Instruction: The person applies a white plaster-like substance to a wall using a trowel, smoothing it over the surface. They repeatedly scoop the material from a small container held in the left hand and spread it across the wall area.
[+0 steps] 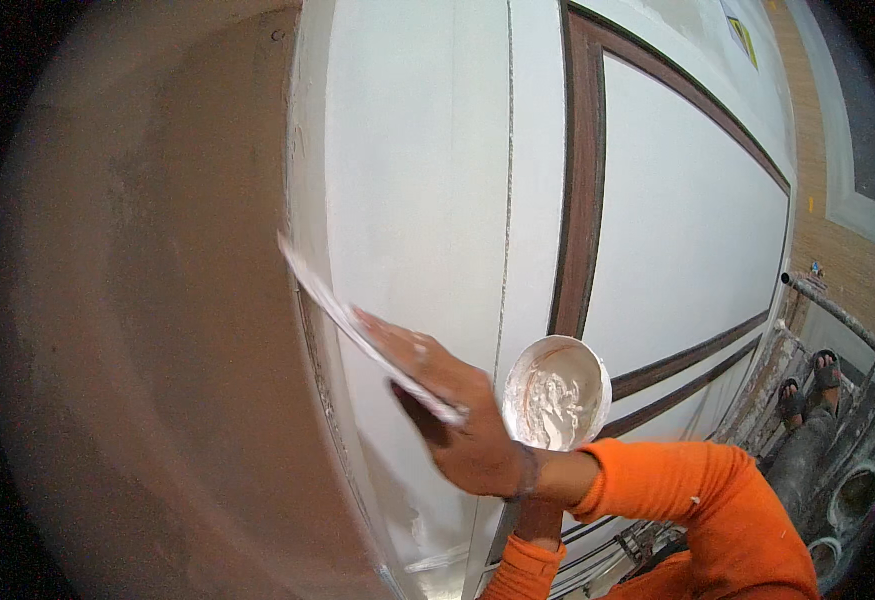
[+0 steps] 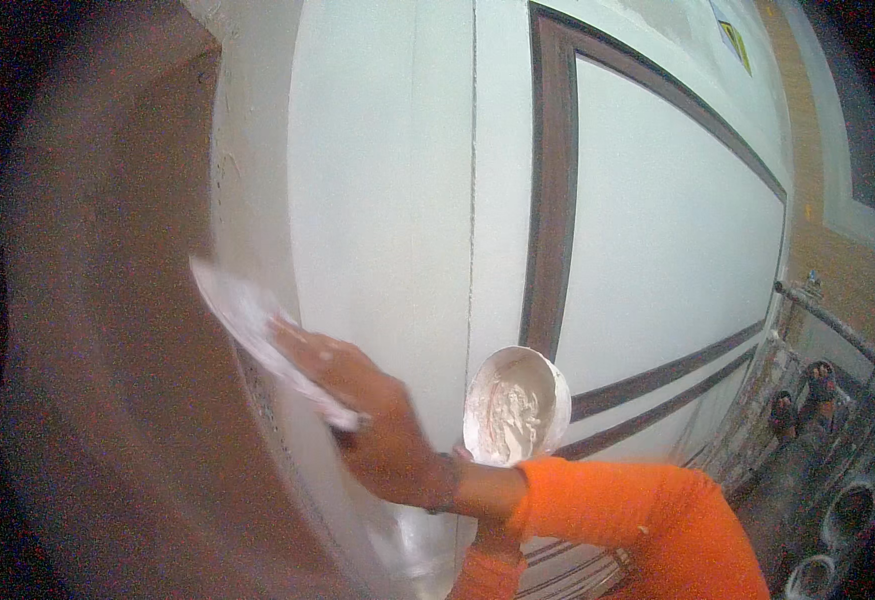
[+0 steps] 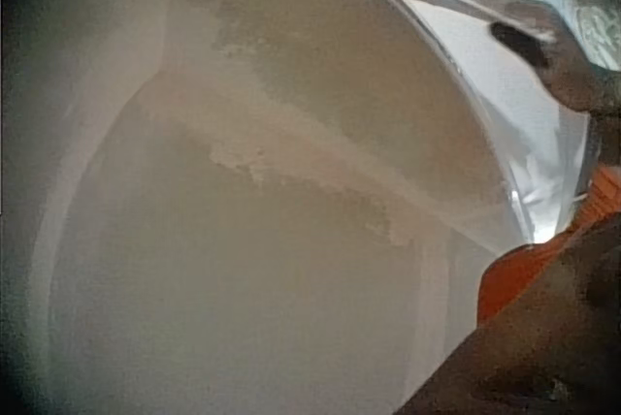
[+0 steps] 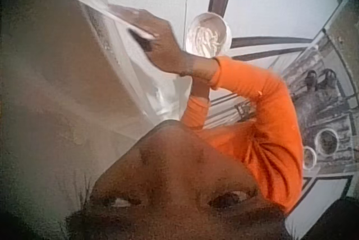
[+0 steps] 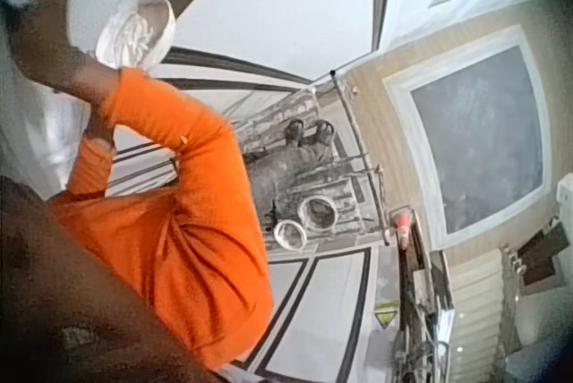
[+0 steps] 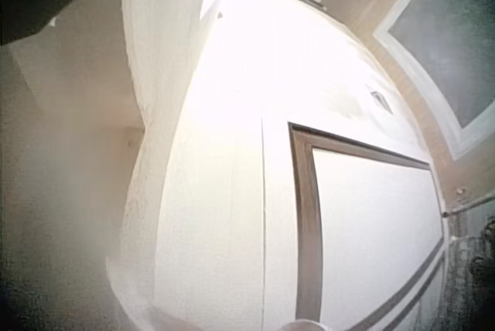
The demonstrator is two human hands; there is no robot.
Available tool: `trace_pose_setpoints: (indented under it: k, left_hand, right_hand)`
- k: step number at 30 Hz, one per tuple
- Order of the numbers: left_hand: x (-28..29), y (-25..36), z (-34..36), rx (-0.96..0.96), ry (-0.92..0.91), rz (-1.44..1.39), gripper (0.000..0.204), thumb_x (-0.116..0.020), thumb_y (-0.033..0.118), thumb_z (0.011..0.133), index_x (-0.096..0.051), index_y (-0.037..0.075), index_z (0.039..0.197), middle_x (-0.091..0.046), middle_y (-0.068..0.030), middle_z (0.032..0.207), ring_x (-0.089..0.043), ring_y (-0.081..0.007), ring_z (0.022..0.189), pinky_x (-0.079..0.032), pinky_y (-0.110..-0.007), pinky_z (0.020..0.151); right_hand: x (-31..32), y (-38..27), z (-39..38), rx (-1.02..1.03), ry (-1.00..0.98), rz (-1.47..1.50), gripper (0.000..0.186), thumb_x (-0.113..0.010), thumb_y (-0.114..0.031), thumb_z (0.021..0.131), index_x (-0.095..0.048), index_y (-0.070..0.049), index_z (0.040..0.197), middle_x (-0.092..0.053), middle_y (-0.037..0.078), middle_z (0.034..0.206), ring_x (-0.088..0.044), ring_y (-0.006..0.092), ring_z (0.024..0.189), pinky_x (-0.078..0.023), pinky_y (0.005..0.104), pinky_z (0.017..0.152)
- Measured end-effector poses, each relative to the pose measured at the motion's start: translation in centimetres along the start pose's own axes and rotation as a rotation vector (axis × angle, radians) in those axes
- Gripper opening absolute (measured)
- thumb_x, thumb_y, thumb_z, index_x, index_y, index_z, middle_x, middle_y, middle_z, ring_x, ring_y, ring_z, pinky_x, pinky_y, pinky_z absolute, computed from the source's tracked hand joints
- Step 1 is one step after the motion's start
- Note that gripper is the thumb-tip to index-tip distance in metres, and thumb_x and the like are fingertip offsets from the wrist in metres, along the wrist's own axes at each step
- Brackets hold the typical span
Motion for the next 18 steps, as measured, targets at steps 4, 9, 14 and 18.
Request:
trace_pose_setpoints:
  k: [4,9,14,18]
  left_hand:
    - [-0.3,0.1,0.3,-0.087,0.009,0.169,0.076,-0.033,0.066,0.097,-0.02,0.015,0.152,-0.029,-0.0118,0.153,-0.032,-0.035,0.14,-0.032,-0.052,0.115]
    - [-2.9,-0.1,0.1,-0.114,0.065,0.359,0.077,-0.03,0.069,0.096,-0.016,0.019,0.153,-0.027,-0.0125,0.154,-0.031,-0.0356,0.141,-0.031,-0.055,0.115]
    - [-2.2,0.2,0.1,-0.075,-0.105,0.165,0.072,-0.03,0.066,0.098,-0.018,0.021,0.153,-0.029,-0.0136,0.153,-0.033,-0.0351,0.14,-0.031,-0.058,0.114]
    - [-0.8,0.9,-0.1,-0.125,0.056,0.184,0.069,-0.035,0.061,0.099,-0.025,0.017,0.151,-0.034,-0.0135,0.151,-0.037,-0.0321,0.138,-0.032,-0.053,0.114]
  right_hand:
    - [4.1,1.7,0.9,-0.17,0.085,-0.067,0.043,-0.054,0.003,0.092,-0.055,-0.002,0.135,-0.062,0.017,0.127,-0.058,0.0279,0.119,-0.043,0.036,0.104]
    - [4.8,2.9,9.2,-0.123,0.187,0.088,0.036,-0.052,-0.004,0.096,-0.055,0.008,0.13,-0.064,0.018,0.114,-0.058,0.0195,0.108,-0.046,0.0315,0.097]
    - [2.7,3.0,9.1,-0.052,0.165,0.079,0.038,-0.052,-0.004,0.097,-0.055,0.0,0.135,-0.064,0.014,0.116,-0.057,0.0206,0.106,-0.046,0.0326,0.095]
    - [2.2,1.8,5.9,-0.069,0.109,0.069,0.043,-0.052,0.008,0.09,-0.058,-0.005,0.131,-0.062,0.016,0.129,-0.059,0.0306,0.121,-0.042,0.0351,0.105]
Point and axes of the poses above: each hand's wrist, its own z-axis towards the middle knuckle, its own x-axis out of the back of the hand, y = z × x, the point moved 6 cm from there along z, towards the middle knuckle
